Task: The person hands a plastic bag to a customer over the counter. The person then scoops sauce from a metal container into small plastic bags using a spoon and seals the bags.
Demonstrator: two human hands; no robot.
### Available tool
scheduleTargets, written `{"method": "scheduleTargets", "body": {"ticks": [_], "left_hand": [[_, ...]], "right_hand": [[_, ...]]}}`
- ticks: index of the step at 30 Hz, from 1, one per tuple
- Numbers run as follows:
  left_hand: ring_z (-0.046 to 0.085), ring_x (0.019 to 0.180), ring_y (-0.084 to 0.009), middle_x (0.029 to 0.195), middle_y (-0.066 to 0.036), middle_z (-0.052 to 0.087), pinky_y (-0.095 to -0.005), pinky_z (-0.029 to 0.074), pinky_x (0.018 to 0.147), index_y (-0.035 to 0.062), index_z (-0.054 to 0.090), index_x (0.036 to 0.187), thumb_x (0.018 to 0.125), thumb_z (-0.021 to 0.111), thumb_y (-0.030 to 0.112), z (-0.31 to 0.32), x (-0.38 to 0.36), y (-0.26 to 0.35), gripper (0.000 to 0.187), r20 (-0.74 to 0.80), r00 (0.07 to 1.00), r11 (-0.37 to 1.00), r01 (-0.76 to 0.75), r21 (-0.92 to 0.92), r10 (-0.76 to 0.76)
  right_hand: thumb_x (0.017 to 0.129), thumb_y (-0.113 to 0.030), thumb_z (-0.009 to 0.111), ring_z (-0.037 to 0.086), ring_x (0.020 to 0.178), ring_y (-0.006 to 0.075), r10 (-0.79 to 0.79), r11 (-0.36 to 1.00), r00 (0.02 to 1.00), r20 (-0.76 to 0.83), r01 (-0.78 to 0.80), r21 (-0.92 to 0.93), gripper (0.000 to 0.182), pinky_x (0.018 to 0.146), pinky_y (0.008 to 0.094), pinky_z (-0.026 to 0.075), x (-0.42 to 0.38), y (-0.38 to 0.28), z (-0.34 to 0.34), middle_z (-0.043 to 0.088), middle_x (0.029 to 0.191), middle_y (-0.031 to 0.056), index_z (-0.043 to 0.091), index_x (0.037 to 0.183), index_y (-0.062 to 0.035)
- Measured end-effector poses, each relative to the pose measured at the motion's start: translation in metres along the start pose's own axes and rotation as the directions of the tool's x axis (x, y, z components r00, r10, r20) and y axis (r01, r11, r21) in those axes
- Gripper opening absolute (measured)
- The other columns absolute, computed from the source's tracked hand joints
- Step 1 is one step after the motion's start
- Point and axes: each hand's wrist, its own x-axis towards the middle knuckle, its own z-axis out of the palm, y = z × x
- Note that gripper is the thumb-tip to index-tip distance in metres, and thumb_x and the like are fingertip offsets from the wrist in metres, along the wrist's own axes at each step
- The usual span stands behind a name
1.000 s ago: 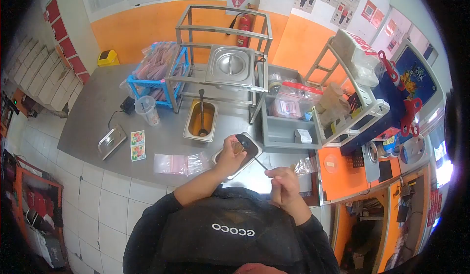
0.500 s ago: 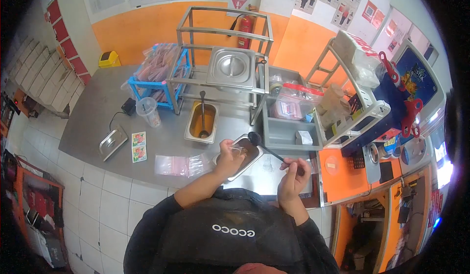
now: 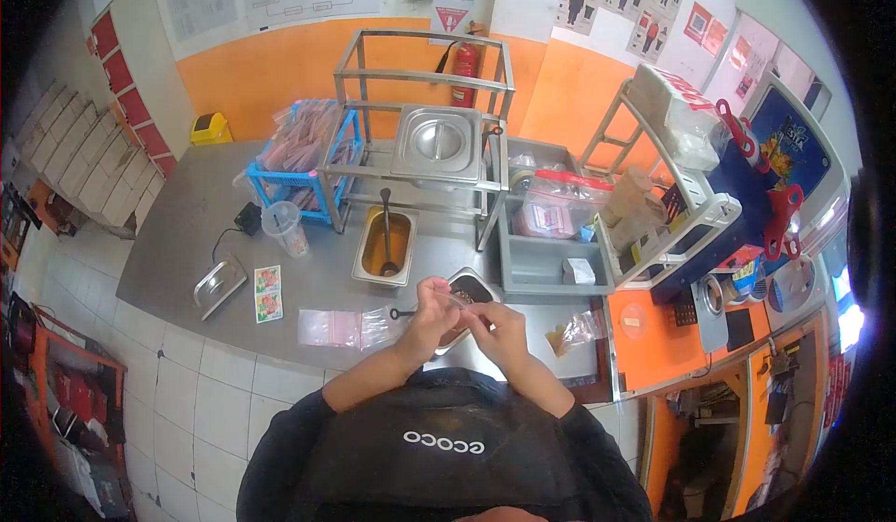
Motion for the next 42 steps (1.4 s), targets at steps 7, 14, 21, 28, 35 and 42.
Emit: {"method": "scheduleTargets", "body": {"ticks": [7, 14, 21, 28, 35, 42], "left_hand": [[0.043, 0.1, -0.0103, 0.111, -0.003, 0.042, -0.0265, 0.035, 0.089, 0.0066, 0.048, 0.101, 0.09, 0.052, 0.008, -0.021, 0.004, -0.017, 0.012, -0.216, 0.974, 0.996, 0.075, 0.053, -0.062], [0.047, 0.102, -0.0126, 0.123, -0.006, 0.041, -0.0281, 0.04, 0.089, 0.0032, 0.054, 0.091, 0.087, 0.054, 0.004, -0.021, 0.006, -0.022, 0.004, -0.239, 0.964, 0.992, 0.106, -0.063, -0.118], [0.052, 0.098, -0.0167, 0.124, -0.009, 0.042, -0.03, 0.044, 0.084, 0.0007, 0.057, 0.082, 0.086, 0.056, 0.006, -0.026, 0.005, -0.022, 0.006, -0.217, 0.976, 0.998, 0.048, 0.04, -0.038], [0.061, 0.086, -0.0203, 0.122, -0.012, 0.044, -0.0292, 0.054, 0.069, -0.0042, 0.06, 0.083, 0.081, 0.061, 0.001, -0.001, 0.004, 0.017, 0.006, -0.1, 0.963, 0.957, 0.263, 0.124, -0.251], [0.059, 0.093, -0.0202, 0.121, -0.01, 0.045, -0.0286, 0.053, 0.075, -0.0026, 0.063, 0.083, 0.077, 0.067, 0.002, -0.01, 0.003, -0.002, 0.008, -0.038, 0.987, 0.933, 0.158, 0.325, -0.154], [0.057, 0.095, -0.0168, 0.116, -0.009, 0.047, -0.029, 0.052, 0.081, -0.0017, 0.063, 0.081, 0.076, 0.067, 0.002, -0.007, 0.001, 0.002, 0.008, -0.005, 0.998, 0.83, 0.052, 0.556, -0.059]], "right_hand": [[0.077, -0.015, 0.07, 0.056, 0.057, 0.0073, 0.172, 0.981, 0.985, -0.017, -0.169, 0.091, 0.016, 0.052, 0.0214, 0.043, -0.005, 0.014, -0.002, 0.063, 0.065, 0.005, 0.067, 0.082, -0.0006], [0.077, -0.013, 0.07, 0.053, 0.058, 0.0071, 0.166, 0.974, 0.986, -0.008, -0.162, 0.16, 0.014, 0.052, 0.0218, 0.041, -0.009, 0.013, -0.007, 0.061, 0.066, 0.0045, 0.066, 0.08, -0.0001], [0.077, -0.01, 0.068, 0.057, 0.06, 0.0115, 0.118, 0.98, 0.993, 0.027, -0.121, 0.161, 0.009, 0.056, 0.0245, 0.045, -0.008, 0.009, -0.013, 0.064, 0.072, 0.008, 0.066, 0.079, -0.0014], [0.076, -0.01, 0.068, 0.055, 0.057, 0.0107, 0.023, 0.992, 1.0, 0.015, -0.024, 0.123, 0.009, 0.052, 0.0245, 0.042, -0.008, 0.008, -0.015, 0.061, 0.066, 0.0061, 0.066, 0.078, -0.0017], [0.076, -0.01, 0.067, 0.056, 0.056, 0.0129, -0.029, 0.998, 0.998, 0.058, 0.026, 0.053, 0.008, 0.052, 0.0258, 0.045, -0.008, -0.001, -0.017, 0.062, 0.07, 0.008, 0.065, 0.08, -0.0029], [0.076, -0.01, 0.067, 0.056, 0.055, 0.0141, -0.069, 0.997, 0.995, 0.076, 0.065, 0.046, 0.008, 0.052, 0.0259, 0.044, -0.008, 0.001, -0.018, 0.062, 0.07, 0.008, 0.065, 0.079, -0.0034]]}}
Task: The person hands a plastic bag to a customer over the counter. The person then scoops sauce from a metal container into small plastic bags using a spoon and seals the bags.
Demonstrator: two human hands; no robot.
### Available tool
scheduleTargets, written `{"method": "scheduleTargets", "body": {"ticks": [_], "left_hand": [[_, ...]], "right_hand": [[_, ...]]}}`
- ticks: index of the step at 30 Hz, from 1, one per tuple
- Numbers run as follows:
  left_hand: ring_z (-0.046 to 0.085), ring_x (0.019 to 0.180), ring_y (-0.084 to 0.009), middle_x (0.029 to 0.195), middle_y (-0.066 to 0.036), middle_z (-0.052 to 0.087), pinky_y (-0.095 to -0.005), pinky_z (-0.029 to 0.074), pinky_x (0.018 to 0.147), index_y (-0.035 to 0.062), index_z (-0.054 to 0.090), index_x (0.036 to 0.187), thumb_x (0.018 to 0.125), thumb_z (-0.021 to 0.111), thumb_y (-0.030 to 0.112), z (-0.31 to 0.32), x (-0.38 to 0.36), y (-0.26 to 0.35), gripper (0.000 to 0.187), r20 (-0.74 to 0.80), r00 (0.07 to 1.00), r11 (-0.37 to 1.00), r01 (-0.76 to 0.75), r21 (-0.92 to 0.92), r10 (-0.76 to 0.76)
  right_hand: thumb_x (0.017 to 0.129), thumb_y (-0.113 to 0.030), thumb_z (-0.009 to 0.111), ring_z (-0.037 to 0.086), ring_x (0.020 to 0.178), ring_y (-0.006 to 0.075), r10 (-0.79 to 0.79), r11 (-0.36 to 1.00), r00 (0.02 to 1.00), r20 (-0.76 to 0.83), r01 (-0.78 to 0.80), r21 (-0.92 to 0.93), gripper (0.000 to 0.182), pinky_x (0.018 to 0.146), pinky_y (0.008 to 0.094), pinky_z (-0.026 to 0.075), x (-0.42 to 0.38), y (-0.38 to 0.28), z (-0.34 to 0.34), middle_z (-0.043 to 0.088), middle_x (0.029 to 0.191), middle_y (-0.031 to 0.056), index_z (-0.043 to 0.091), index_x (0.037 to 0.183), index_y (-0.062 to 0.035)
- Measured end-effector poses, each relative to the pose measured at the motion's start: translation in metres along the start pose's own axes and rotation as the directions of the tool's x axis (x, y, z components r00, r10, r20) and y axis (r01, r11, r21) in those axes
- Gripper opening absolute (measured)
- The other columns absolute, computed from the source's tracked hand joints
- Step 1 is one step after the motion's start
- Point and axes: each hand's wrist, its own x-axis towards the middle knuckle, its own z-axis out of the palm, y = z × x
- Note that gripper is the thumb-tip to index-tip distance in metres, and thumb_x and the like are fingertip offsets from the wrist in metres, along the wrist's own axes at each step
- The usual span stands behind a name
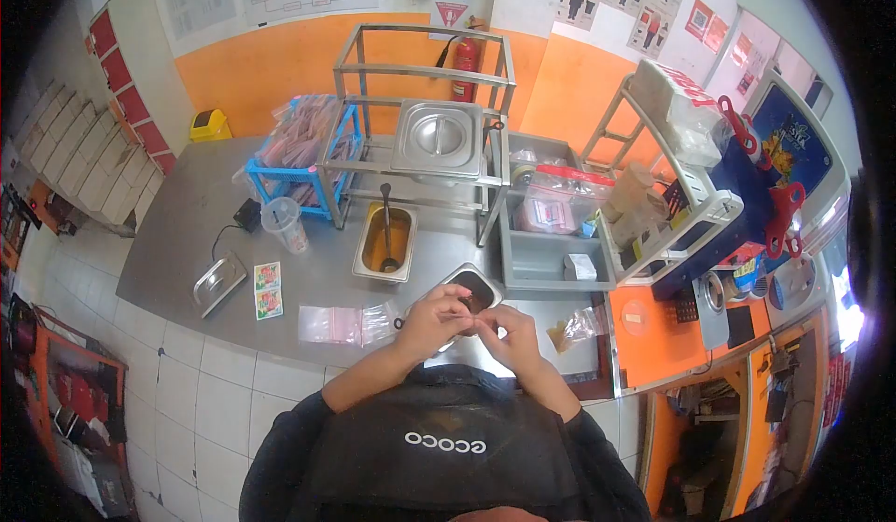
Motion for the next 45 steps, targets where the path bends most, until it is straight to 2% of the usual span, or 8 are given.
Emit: {"method": "scheduleTargets", "body": {"ticks": [9, 16, 21, 24, 30, 32, 35, 45], "left_hand": [[0.052, 0.091, -0.012, 0.116, -0.009, 0.048, -0.0261, 0.044, 0.08, 0.0002, 0.064, 0.082, 0.075, 0.066, 0.0, -0.006, 0.0, -0.002, 0.007, -0.09, 0.996, 0.999, 0.006, -0.053, -0.011], [0.057, 0.092, -0.0161, 0.113, -0.008, 0.053, -0.0278, 0.045, 0.08, 0.0026, 0.065, 0.082, 0.072, 0.069, 0.003, -0.034, 0.007, -0.009, 0.01, -0.199, 0.971, 0.971, -0.085, 0.223, 0.13], [0.057, 0.09, -0.0187, 0.105, -0.009, 0.056, -0.0296, 0.045, 0.076, 0.0029, 0.063, 0.087, 0.07, 0.072, 0.009, -0.096, -0.002, 0.005, 0.02, -0.227, 0.967, 0.972, -0.066, 0.224, 0.117], [0.056, 0.093, -0.0238, 0.103, -0.011, 0.057, -0.0331, 0.045, 0.077, 0.0036, 0.062, 0.088, 0.066, 0.075, 0.018, -0.122, -0.021, -0.005, 0.03, -0.31, 0.917, 0.734, 0.388, 0.557, -0.25], [0.05, 0.102, -0.0311, 0.101, -0.012, 0.057, -0.0426, 0.041, 0.085, 0.0075, 0.061, 0.094, 0.06, 0.078, 0.025, -0.11, -0.035, -0.086, 0.042, -0.361, 0.913, 0.288, 0.403, 0.869, -0.189], [0.05, 0.102, -0.0309, 0.101, -0.012, 0.057, -0.0433, 0.04, 0.086, 0.0077, 0.061, 0.095, 0.059, 0.078, 0.024, -0.113, -0.036, -0.105, 0.044, -0.357, 0.929, 0.329, 0.369, 0.869, -0.098], [0.052, 0.097, -0.0298, 0.096, -0.011, 0.058, -0.0402, 0.042, 0.082, 0.0077, 0.06, 0.095, 0.058, 0.078, 0.019, -0.112, -0.028, -0.115, 0.043, -0.373, 0.926, 0.332, 0.37, 0.868, -0.059], [0.056, 0.079, -0.0268, 0.078, -0.007, 0.06, -0.0387, 0.044, 0.069, 0.0075, 0.064, 0.074, 0.064, 0.064, 0.005, -0.138, -0.026, -0.15, 0.011, -0.355, 0.934, 0.48, 0.329, 0.813, -0.04]], "right_hand": [[0.075, -0.006, 0.063, 0.056, 0.054, 0.0164, -0.028, 0.999, 1.0, -0.005, 0.028, -0.034, 0.005, 0.052, 0.028, 0.044, -0.003, 0.001, -0.004, 0.061, 0.069, 0.009, 0.063, 0.079, -0.0028], [0.074, -0.005, 0.064, 0.055, 0.055, 0.0156, -0.021, 1.0, 1.0, -0.005, 0.021, 0.005, 0.006, 0.052, 0.0269, 0.043, -0.005, 0.004, -0.016, 0.061, 0.069, 0.0094, 0.064, 0.079, -0.0018], [0.074, -0.005, 0.065, 0.055, 0.057, 0.0135, 0.142, 0.988, 0.979, -0.146, -0.148, -0.035, 0.005, 0.053, 0.0257, 0.043, -0.023, 0.023, -0.053, 0.06, 0.067, 0.0079, 0.065, 0.077, -0.0015], [0.075, -0.007, 0.065, 0.055, 0.059, 0.0116, 0.325, 0.944, 0.923, -0.207, -0.33, 0.007, 0.006, 0.055, 0.0251, 0.043, -0.04, 0.046, -0.065, 0.061, 0.066, 0.0068, 0.065, 0.076, -0.0011], [0.079, -0.013, 0.062, 0.058, 0.066, 0.0103, 0.649, 0.749, 0.707, -0.282, -0.657, 0.078, 0.012, 0.06, 0.0241, 0.045, -0.089, 0.126, -0.088, 0.063, 0.072, 0.0042, 0.064, 0.082, -0.0012], [0.079, -0.015, 0.061, 0.061, 0.069, 0.013, 0.744, 0.664, 0.594, -0.306, -0.709, 0.237, 0.015, 0.062, 0.0263, 0.046, -0.105, 0.154, -0.095, 0.065, 0.075, 0.0067, 0.065, 0.084, -0.0015], [0.077, -0.018, 0.061, 0.063, 0.073, 0.0173, 0.63, 0.619, 0.583, -0.513, -0.776, -0.122, 0.019, 0.067, 0.0294, 0.048, -0.113, 0.159, -0.107, 0.066, 0.079, 0.0107, 0.066, 0.088, -0.0025], [0.078, -0.026, 0.063, 0.059, 0.071, 0.0223, 0.415, 0.671, 0.623, -0.663, -0.702, -0.239, 0.03, 0.067, 0.0335, 0.047, -0.106, 0.145, -0.122, 0.062, 0.082, 0.0137, 0.064, 0.097, -0.0027]]}}
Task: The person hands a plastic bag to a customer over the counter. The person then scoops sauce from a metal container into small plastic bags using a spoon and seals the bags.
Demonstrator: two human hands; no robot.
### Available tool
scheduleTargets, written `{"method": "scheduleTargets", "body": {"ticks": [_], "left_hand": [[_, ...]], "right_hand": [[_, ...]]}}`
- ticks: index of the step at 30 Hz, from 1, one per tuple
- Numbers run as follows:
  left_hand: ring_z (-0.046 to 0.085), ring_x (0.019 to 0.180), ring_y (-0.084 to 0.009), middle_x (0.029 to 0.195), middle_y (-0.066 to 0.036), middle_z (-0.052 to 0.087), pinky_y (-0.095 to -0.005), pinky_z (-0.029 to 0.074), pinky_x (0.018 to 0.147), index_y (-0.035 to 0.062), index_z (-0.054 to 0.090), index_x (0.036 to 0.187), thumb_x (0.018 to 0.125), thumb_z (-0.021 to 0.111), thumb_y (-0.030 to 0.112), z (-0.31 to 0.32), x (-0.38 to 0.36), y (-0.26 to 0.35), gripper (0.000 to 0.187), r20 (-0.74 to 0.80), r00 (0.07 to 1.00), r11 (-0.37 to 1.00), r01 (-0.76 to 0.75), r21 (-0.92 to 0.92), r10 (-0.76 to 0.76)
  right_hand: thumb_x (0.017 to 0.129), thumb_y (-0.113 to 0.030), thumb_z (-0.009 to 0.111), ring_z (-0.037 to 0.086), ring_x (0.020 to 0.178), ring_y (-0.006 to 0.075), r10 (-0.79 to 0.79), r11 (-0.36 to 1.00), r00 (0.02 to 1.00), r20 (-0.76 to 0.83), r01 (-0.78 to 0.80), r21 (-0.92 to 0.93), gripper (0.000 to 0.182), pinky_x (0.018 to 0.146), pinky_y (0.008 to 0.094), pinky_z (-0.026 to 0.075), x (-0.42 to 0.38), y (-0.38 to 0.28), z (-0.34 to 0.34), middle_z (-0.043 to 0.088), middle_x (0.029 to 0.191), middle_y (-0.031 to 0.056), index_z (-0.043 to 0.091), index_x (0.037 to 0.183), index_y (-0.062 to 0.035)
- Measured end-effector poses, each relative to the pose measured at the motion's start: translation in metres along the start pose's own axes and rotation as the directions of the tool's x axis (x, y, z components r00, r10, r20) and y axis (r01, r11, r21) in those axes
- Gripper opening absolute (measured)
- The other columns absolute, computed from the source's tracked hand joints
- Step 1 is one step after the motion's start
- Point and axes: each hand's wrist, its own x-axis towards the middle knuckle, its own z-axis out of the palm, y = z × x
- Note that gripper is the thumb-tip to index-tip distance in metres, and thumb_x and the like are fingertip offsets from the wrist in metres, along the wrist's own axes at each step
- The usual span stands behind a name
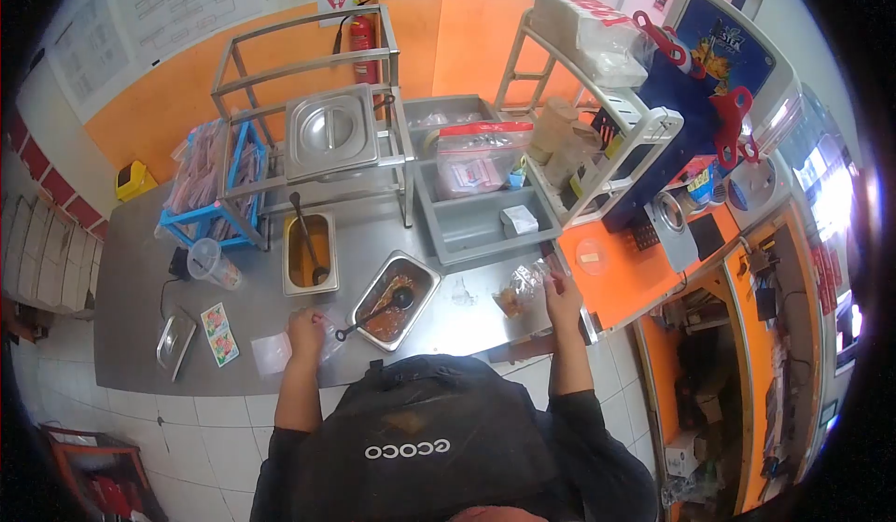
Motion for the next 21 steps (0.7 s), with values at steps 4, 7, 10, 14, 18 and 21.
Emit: {"method": "scheduleTargets", "body": {"ticks": [4, 7, 10, 14, 18, 21], "left_hand": [[0.057, 0.074, -0.0263, 0.077, -0.009, 0.061, -0.0377, 0.045, 0.068, 0.0062, 0.063, 0.073, 0.066, 0.063, 0.004, -0.003, -0.005, 0.002, 0.008, -0.077, 0.994, 0.991, -0.087, -0.101, 0.079], [0.057, 0.073, -0.0186, 0.076, -0.006, 0.06, -0.0312, 0.045, 0.068, 0.0054, 0.06, 0.077, 0.072, 0.063, 0.003, -0.034, -0.011, 0.028, 0.006, -0.001, 0.999, 0.962, -0.052, -0.27, 0.053], [0.054, 0.074, -0.0102, 0.077, -0.002, 0.058, -0.0241, 0.044, 0.068, 0.0054, 0.057, 0.082, 0.078, 0.062, 0.005, -0.037, -0.013, 0.014, 0.006, 0.195, 0.965, 0.699, 0.262, -0.666, -0.176], [0.052, 0.077, -0.0105, 0.078, 0.0, 0.056, -0.0255, 0.043, 0.071, 0.0044, 0.054, 0.086, 0.081, 0.059, 0.005, -0.077, -0.017, 0.034, 0.007, 0.104, 0.986, 0.673, 0.166, -0.721, -0.131], [0.056, 0.077, -0.0194, 0.078, -0.007, 0.058, -0.0311, 0.044, 0.073, 0.0031, 0.056, 0.081, 0.077, 0.061, 0.008, -0.132, -0.026, 0.083, 0.009, -0.073, 0.993, 0.906, -0.113, -0.409, 0.091], [0.056, 0.079, -0.0274, 0.079, -0.011, 0.058, -0.0366, 0.043, 0.074, 0.0033, 0.057, 0.082, 0.074, 0.061, 0.008, -0.156, -0.031, 0.105, 0.01, -0.03, 0.955, 0.9, -0.289, -0.325, 0.296]], "right_hand": [[0.078, -0.021, 0.064, 0.058, 0.07, 0.0204, -0.075, 0.995, 0.996, -0.047, 0.078, 0.068, 0.025, 0.063, 0.0315, 0.047, 0.0, -0.022, 0.001, 0.061, 0.082, 0.0124, 0.064, 0.095, -0.0028], [0.078, -0.017, 0.064, 0.057, 0.069, 0.0179, -0.124, 0.98, 0.992, -0.021, 0.126, 0.152, 0.021, 0.06, 0.0286, 0.046, -0.003, -0.046, 0.003, 0.061, 0.081, 0.0102, 0.065, 0.093, -0.0033], [0.078, -0.014, 0.064, 0.056, 0.069, 0.015, -0.179, 0.96, 0.981, 0.072, 0.158, 0.23, 0.018, 0.058, 0.0255, 0.045, -0.009, -0.075, 0.011, 0.061, 0.081, 0.008, 0.065, 0.093, -0.0047], [0.078, -0.014, 0.065, 0.057, 0.071, 0.0129, -0.348, 0.908, 0.879, 0.327, 0.23, 0.349, 0.019, 0.057, 0.023, 0.044, -0.029, -0.133, 0.017, 0.063, 0.085, 0.0072, 0.065, 0.095, -0.0057], [0.075, -0.015, 0.067, 0.061, 0.077, 0.023, -0.685, 0.72, 0.51, 0.52, 0.366, 0.589, 0.026, 0.066, 0.0323, 0.048, -0.049, -0.207, 0.026, 0.062, 0.09, 0.0121, 0.064, 0.099, -0.0046], [0.076, -0.019, 0.066, 0.06, 0.081, 0.0307, -0.809, 0.586, 0.32, 0.494, 0.505, 0.633, 0.03, 0.073, 0.0396, 0.048, -0.068, -0.23, 0.058, 0.062, 0.092, 0.0151, 0.063, 0.102, -0.0049]]}}
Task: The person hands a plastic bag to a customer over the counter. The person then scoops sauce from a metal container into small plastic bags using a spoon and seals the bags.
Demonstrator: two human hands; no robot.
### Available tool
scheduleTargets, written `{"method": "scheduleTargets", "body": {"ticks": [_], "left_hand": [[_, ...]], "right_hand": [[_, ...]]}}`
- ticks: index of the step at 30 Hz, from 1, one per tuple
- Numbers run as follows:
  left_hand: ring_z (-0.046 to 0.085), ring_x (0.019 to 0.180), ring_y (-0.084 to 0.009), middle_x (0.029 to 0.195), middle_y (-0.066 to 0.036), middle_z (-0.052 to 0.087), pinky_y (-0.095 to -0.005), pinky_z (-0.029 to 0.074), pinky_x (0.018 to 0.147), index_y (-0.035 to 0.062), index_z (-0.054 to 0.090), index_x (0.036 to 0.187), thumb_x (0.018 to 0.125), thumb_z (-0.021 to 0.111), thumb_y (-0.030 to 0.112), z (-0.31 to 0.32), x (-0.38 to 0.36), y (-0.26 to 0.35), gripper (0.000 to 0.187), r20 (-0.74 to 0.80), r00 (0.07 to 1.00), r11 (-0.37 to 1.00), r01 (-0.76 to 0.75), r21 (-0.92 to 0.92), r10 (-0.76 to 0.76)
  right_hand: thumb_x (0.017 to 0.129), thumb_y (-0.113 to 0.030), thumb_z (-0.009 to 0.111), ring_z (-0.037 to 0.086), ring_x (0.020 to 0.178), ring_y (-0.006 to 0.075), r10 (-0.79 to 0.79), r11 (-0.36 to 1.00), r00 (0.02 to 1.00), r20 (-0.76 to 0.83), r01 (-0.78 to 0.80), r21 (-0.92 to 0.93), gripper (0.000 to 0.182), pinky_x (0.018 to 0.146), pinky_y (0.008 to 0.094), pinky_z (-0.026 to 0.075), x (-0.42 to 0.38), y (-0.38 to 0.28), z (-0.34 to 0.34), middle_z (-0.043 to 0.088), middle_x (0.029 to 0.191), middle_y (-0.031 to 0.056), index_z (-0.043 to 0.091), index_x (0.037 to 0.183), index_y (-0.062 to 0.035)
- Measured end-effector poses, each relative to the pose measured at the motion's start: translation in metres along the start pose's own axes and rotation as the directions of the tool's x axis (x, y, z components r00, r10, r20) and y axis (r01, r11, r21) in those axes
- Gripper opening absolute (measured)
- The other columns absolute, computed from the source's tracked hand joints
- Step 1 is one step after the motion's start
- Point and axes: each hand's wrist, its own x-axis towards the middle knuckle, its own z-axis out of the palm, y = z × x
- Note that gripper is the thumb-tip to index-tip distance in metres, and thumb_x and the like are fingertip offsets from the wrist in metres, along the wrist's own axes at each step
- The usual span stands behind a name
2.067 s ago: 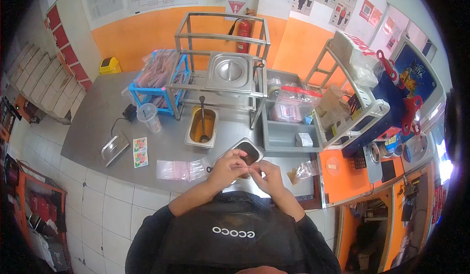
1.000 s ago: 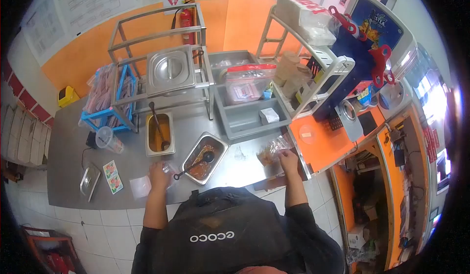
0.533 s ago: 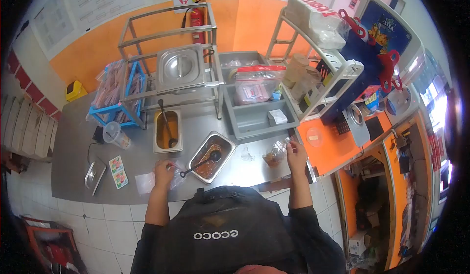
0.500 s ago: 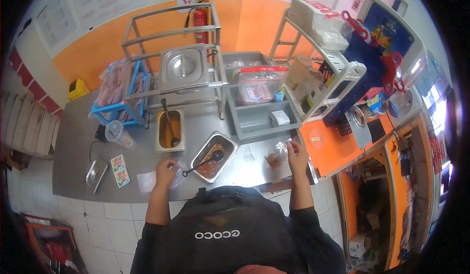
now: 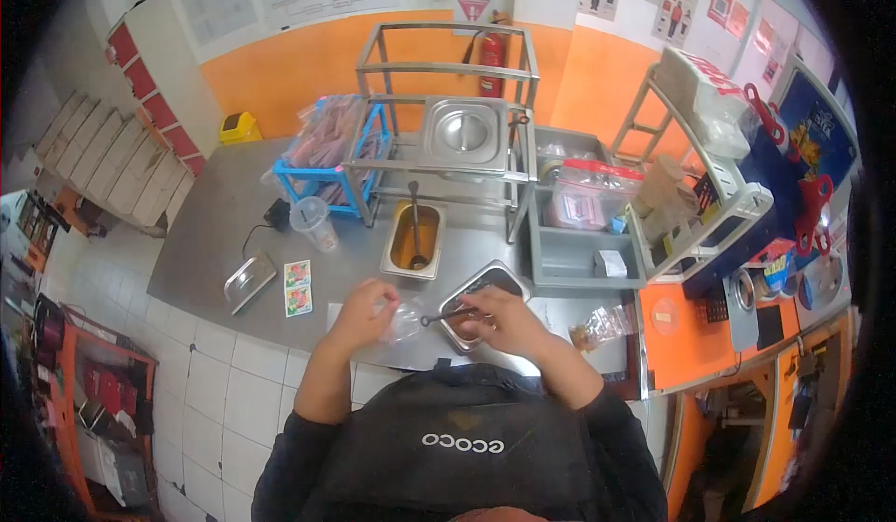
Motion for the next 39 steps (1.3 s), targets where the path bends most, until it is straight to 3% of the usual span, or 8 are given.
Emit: {"method": "scheduleTargets", "body": {"ticks": [4, 8, 11, 14, 22, 28, 34, 39], "left_hand": [[0.054, 0.079, -0.0276, 0.077, -0.01, 0.058, -0.0374, 0.041, 0.074, 0.0055, 0.057, 0.083, 0.073, 0.062, 0.01, 0.0, -0.001, 0.022, 0.011, 0.089, 0.99, 0.993, -0.11, 0.048, 0.105], [0.051, 0.085, -0.027, 0.084, -0.009, 0.056, -0.0385, 0.037, 0.078, 0.0071, 0.057, 0.083, 0.072, 0.066, 0.016, 0.008, -0.007, 0.027, 0.017, 0.072, 0.992, 0.988, -0.114, 0.106, 0.107], [0.047, 0.092, -0.0282, 0.093, -0.009, 0.053, -0.0393, 0.035, 0.08, 0.0072, 0.059, 0.081, 0.071, 0.069, 0.023, 0.016, -0.008, 0.057, 0.022, -0.266, 0.95, 0.958, -0.088, 0.274, 0.163], [0.046, 0.095, -0.0268, 0.096, -0.008, 0.049, -0.0416, 0.034, 0.081, 0.0079, 0.064, 0.08, 0.073, 0.068, 0.035, 0.014, -0.017, 0.072, 0.029, -0.023, 0.998, 0.944, -0.046, 0.327, 0.057], [0.044, 0.103, -0.0288, 0.105, -0.009, 0.05, -0.043, 0.032, 0.09, 0.0099, 0.066, 0.089, 0.076, 0.066, 0.032, 0.043, -0.017, 0.05, 0.025, 0.25, 0.967, 0.998, -0.055, 0.038, 0.043], [0.045, 0.107, -0.0284, 0.108, -0.009, 0.051, -0.0426, 0.031, 0.093, 0.0094, 0.064, 0.086, 0.077, 0.065, 0.028, 0.046, -0.015, 0.051, 0.02, 0.315, 0.948, 0.996, -0.073, 0.051, 0.053], [0.046, 0.102, -0.0296, 0.106, -0.01, 0.051, -0.0412, 0.033, 0.091, 0.0078, 0.062, 0.081, 0.075, 0.06, 0.014, 0.049, -0.013, 0.036, 0.009, 0.275, 0.947, 0.984, -0.138, -0.113, 0.164], [0.045, 0.098, -0.0315, 0.105, -0.012, 0.05, -0.0403, 0.035, 0.088, 0.0034, 0.058, 0.077, 0.069, 0.059, 0.006, 0.052, -0.011, 0.047, 0.008, 0.142, 0.951, 0.958, -0.259, -0.121, 0.275]], "right_hand": [[0.08, -0.027, 0.057, 0.06, 0.08, 0.033, -0.002, 0.967, 0.965, 0.263, 0.069, -0.245, 0.024, 0.072, 0.0426, 0.048, 0.02, -0.008, 0.026, 0.062, 0.086, 0.0147, 0.064, 0.092, -0.0069], [0.078, -0.025, 0.058, 0.06, 0.072, 0.033, -0.006, 0.956, 0.965, 0.264, 0.083, -0.283, 0.019, 0.067, 0.0434, 0.048, 0.018, -0.001, 0.036, 0.061, 0.073, 0.0126, 0.064, 0.077, -0.0072], [0.075, -0.022, 0.061, 0.059, 0.068, 0.033, -0.013, 0.98, 0.965, 0.262, 0.064, -0.186, 0.017, 0.063, 0.042, 0.047, 0.018, -0.002, 0.031, 0.061, 0.07, 0.0125, 0.063, 0.071, -0.0057], [0.072, -0.02, 0.065, 0.059, 0.065, 0.0312, 0.016, 0.999, 0.948, 0.318, -0.005, -0.037, 0.017, 0.06, 0.0384, 0.045, 0.02, -0.008, 0.022, 0.06, 0.069, 0.0125, 0.061, 0.069, -0.004], [0.071, -0.024, 0.076, 0.05, 0.057, 0.0136, 0.039, 0.956, 0.908, 0.418, -0.156, 0.25, 0.024, 0.056, 0.0287, 0.041, 0.007, -0.005, 0.023, 0.056, 0.062, 0.0071, 0.064, 0.073, -0.0036], [0.068, -0.01, 0.074, 0.054, 0.06, 0.0125, 0.064, 0.953, 0.9, 0.431, -0.184, 0.243, 0.015, 0.058, 0.0267, 0.042, 0.008, -0.013, 0.014, 0.058, 0.065, 0.0052, 0.061, 0.069, -0.0024], [0.075, -0.018, 0.069, 0.054, 0.058, 0.0146, -0.034, 0.916, 0.929, 0.368, -0.118, 0.383, 0.016, 0.056, 0.0291, 0.042, 0.001, 0.008, 0.022, 0.058, 0.064, 0.0089, 0.064, 0.074, -0.0023], [0.074, -0.012, 0.06, 0.054, 0.052, 0.0216, -0.04, 0.979, 0.944, 0.327, -0.028, 0.202, 0.013, 0.051, 0.0326, 0.042, 0.004, 0.0, 0.014, 0.055, 0.06, 0.014, 0.061, 0.071, -0.0004]]}}
